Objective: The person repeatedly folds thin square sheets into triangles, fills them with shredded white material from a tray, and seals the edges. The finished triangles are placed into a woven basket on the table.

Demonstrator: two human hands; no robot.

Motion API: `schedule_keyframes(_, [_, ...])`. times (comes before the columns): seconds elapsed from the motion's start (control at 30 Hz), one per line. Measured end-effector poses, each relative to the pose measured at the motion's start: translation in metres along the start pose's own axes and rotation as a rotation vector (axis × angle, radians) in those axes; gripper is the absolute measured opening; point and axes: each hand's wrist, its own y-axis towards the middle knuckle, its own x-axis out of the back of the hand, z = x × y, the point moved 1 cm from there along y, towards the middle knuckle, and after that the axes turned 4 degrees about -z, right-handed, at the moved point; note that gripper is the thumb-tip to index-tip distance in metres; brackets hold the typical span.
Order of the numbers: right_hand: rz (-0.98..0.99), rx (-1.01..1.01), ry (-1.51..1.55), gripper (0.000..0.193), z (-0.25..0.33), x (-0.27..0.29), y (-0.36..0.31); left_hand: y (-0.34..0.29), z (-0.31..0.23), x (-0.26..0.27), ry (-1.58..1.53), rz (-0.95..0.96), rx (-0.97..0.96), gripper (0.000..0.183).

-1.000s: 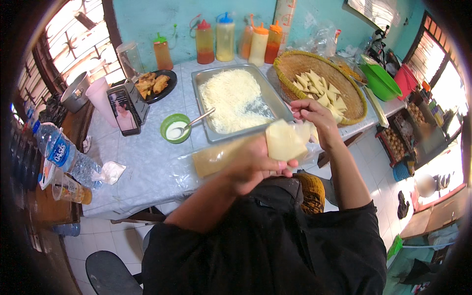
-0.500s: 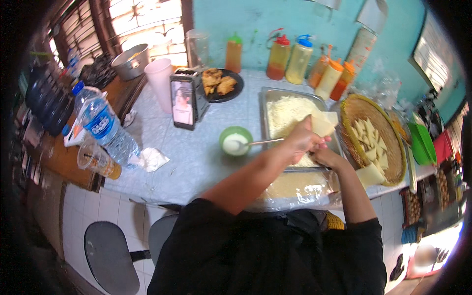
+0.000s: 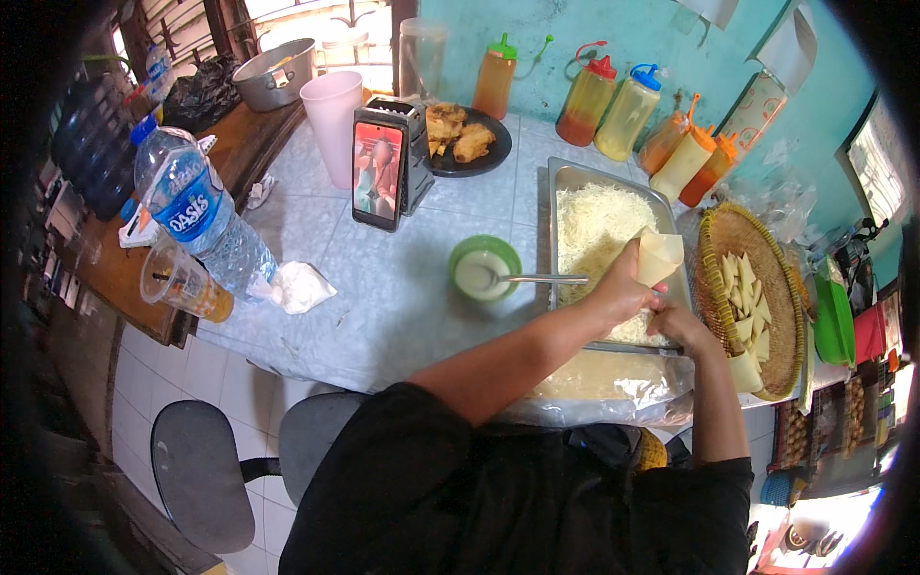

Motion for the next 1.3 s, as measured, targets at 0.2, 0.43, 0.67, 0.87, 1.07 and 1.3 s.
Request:
schedule_keyframes(0.2, [-0.015, 0.247, -0.055, 0.022, -0.001, -0.007, 0.004, -0.003, -0.003, 0.005, 0.020, -0.030, -0.004, 0.060])
schedule_keyframes(0.43, [-0.241, 0.165, 0.370, 0.022, -0.004, 0.020, 0.015, 0.016, 0.024, 0.017, 0.221, -0.146, -0.240, 0.065])
schedule_keyframes(0.67, [-0.397, 0.307, 0.813, 0.022, 0.063, 0.062, -0.015, 0.010, 0.010, 0.017, 0.283, -0.138, -0.117, 0.067])
schedule_keyframes(0.87, [-0.423, 0.437, 0.389, 0.030, 0.088, 0.055, -0.021, 0.008, 0.012, 0.008, 0.395, -0.134, -0.147, 0.062])
schedule_keyframes(1.07, [-0.365, 0.580, 0.386, 0.027, 0.082, 0.043, -0.003, 0.000, 0.002, 0.007, 0.404, -0.129, -0.171, 0.053])
schedule_keyframes(1.3, [-0.200, 0.521, 0.562, 0.023, 0.090, 0.029, -0.008, 0.001, 0.001, 0.010, 0.341, -0.102, -0.116, 0.043])
